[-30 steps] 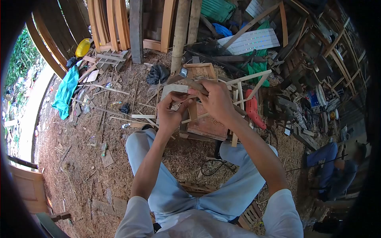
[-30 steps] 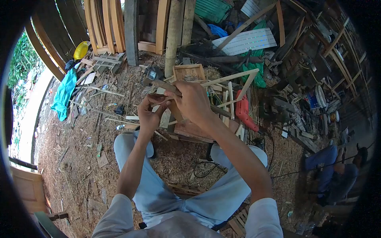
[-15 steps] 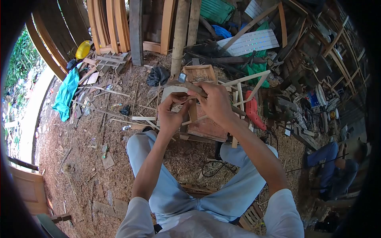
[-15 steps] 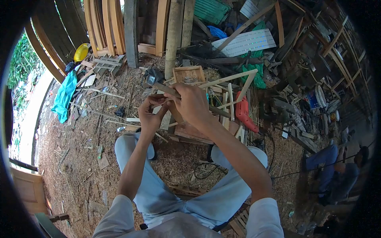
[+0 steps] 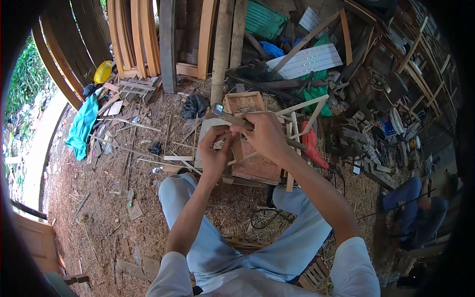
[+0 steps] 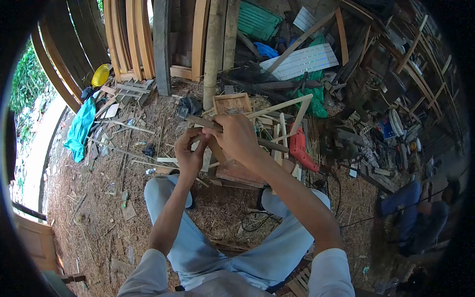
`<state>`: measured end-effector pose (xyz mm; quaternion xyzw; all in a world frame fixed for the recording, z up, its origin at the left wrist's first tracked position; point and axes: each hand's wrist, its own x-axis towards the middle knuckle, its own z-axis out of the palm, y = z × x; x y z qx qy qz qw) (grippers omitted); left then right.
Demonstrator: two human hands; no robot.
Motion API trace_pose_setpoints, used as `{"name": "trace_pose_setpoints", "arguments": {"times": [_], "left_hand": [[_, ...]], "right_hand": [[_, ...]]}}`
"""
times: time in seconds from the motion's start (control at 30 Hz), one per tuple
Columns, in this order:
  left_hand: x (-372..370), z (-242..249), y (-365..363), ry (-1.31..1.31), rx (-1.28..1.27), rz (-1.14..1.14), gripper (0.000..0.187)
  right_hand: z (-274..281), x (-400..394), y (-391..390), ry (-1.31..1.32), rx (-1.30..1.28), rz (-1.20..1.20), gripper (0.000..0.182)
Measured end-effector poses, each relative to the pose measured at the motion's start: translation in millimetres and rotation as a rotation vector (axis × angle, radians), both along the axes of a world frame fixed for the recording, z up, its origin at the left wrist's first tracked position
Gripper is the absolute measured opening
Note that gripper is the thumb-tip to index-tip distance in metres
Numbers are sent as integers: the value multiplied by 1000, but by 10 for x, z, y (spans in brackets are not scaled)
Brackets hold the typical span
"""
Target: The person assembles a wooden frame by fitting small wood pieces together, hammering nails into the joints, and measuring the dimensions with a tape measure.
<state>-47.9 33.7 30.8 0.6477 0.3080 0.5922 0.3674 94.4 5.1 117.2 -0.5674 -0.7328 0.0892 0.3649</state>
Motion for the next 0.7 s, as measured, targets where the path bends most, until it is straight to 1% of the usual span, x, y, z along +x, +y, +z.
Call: {"name": "trace_pose_setpoints", "arguments": {"times": [0.13, 0.2, 0.23, 0.3, 0.33, 0.4, 0.43, 0.5, 0.57, 0.63, 0.7], "left_hand": [[31, 18, -29, -67, -5, 23, 11], [29, 43, -49, -81, -14, 24, 10], [29, 55, -60, -83, -17, 20, 10], [40, 54, -70, -91, -17, 18, 10], [48, 29, -65, -88, -12, 37, 10], [50, 11, -65, -85, 1, 53, 10], [53, 18, -60, -71, -18, 61, 10], [57, 24, -69, -56, -26, 73, 11], [60, 40, -87, -116, -104, 58, 11], [67, 0, -54, -85, -62, 62, 10], [101, -37, -66, -210, -141, 20, 7]], "right_hand": [[65, 1, -25, 70, -27, 28, 20], [143, 30, -40, -10, -206, -17, 17], [127, 63, -27, -10, -203, -18, 17], [64, 135, 16, -41, 0, 3, 16], [44, 147, 19, -42, 4, 3, 16], [24, 145, -12, 2, -142, -17, 17], [41, 139, -26, -1, -132, -18, 17], [70, 94, -69, -36, -198, -114, 19], [33, 91, -64, -15, -184, -110, 18], [-29, 123, -19, 10, -177, -115, 18], [-105, 151, -17, 51, -143, -95, 23]]}}
